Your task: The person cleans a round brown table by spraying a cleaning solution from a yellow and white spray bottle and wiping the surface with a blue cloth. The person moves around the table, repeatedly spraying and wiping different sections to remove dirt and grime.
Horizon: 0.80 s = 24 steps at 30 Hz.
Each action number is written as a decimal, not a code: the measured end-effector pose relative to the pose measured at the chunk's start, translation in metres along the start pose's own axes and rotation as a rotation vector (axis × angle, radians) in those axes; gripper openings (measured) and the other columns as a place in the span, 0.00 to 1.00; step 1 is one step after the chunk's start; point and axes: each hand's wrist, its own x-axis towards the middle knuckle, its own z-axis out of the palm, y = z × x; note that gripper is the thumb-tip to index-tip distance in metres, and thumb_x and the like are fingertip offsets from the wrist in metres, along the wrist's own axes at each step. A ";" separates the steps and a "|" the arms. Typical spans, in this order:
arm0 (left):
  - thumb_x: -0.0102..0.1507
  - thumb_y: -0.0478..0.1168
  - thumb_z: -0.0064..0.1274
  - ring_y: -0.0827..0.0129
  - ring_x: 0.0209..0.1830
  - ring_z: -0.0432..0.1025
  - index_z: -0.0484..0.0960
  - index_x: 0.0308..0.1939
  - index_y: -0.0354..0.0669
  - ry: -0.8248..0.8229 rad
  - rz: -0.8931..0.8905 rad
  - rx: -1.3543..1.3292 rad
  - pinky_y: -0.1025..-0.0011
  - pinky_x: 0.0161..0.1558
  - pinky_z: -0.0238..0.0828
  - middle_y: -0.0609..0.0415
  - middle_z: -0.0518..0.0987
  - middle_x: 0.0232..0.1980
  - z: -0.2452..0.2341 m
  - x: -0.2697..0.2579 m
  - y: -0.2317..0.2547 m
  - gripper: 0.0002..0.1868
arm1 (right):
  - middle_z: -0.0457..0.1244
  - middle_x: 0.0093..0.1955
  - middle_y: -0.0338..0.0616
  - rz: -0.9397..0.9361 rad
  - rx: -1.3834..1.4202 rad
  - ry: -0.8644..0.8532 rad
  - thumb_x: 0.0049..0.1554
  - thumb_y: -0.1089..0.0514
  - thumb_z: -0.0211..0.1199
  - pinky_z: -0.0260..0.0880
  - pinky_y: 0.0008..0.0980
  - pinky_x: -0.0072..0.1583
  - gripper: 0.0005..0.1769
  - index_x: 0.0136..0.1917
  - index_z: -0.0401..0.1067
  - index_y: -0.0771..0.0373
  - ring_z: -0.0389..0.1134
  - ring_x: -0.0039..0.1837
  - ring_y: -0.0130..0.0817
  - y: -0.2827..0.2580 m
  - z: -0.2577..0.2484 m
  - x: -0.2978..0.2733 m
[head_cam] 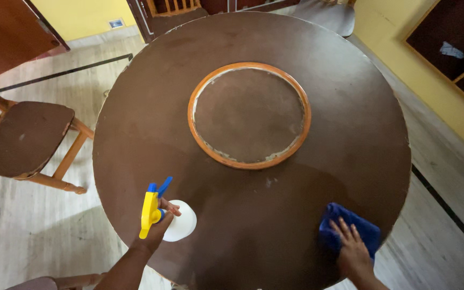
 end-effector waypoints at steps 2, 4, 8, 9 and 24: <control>0.60 0.26 0.47 0.57 0.57 0.78 0.73 0.37 0.42 0.001 -0.008 0.011 0.54 0.64 0.70 0.49 0.84 0.39 -0.001 0.000 -0.003 0.07 | 0.42 0.86 0.33 0.048 0.013 0.026 0.47 0.69 0.54 0.57 0.45 0.77 0.52 0.80 0.48 0.35 0.44 0.83 0.49 0.002 -0.007 0.022; 0.60 0.26 0.47 0.58 0.56 0.78 0.73 0.37 0.42 0.013 -0.004 0.012 0.55 0.63 0.70 0.49 0.84 0.39 0.002 -0.003 -0.008 0.08 | 0.36 0.86 0.31 0.206 0.063 -0.144 0.49 0.68 0.56 0.52 0.45 0.77 0.54 0.82 0.44 0.34 0.38 0.84 0.45 0.003 -0.011 0.040; 0.60 0.25 0.47 0.57 0.54 0.79 0.73 0.38 0.41 0.030 0.017 -0.024 0.55 0.62 0.71 0.47 0.84 0.38 0.001 -0.009 -0.023 0.07 | 0.34 0.86 0.31 0.243 0.108 -0.173 0.49 0.65 0.60 0.44 0.43 0.80 0.55 0.83 0.44 0.33 0.34 0.84 0.42 -0.009 -0.009 0.044; 0.61 0.25 0.48 0.57 0.54 0.79 0.72 0.38 0.41 0.026 0.017 -0.039 0.56 0.62 0.71 0.47 0.84 0.38 0.000 -0.010 -0.027 0.07 | 0.36 0.85 0.31 0.119 0.029 -0.104 0.48 0.66 0.59 0.46 0.45 0.81 0.53 0.81 0.47 0.37 0.35 0.85 0.42 -0.014 -0.007 0.039; 0.60 0.25 0.48 0.58 0.56 0.78 0.72 0.39 0.41 0.000 -0.021 0.051 0.54 0.65 0.68 0.48 0.83 0.41 0.017 -0.060 -0.001 0.08 | 0.38 0.86 0.28 -0.078 -0.004 -0.242 0.45 0.72 0.56 0.55 0.42 0.78 0.57 0.81 0.50 0.30 0.41 0.85 0.41 0.025 -0.011 -0.008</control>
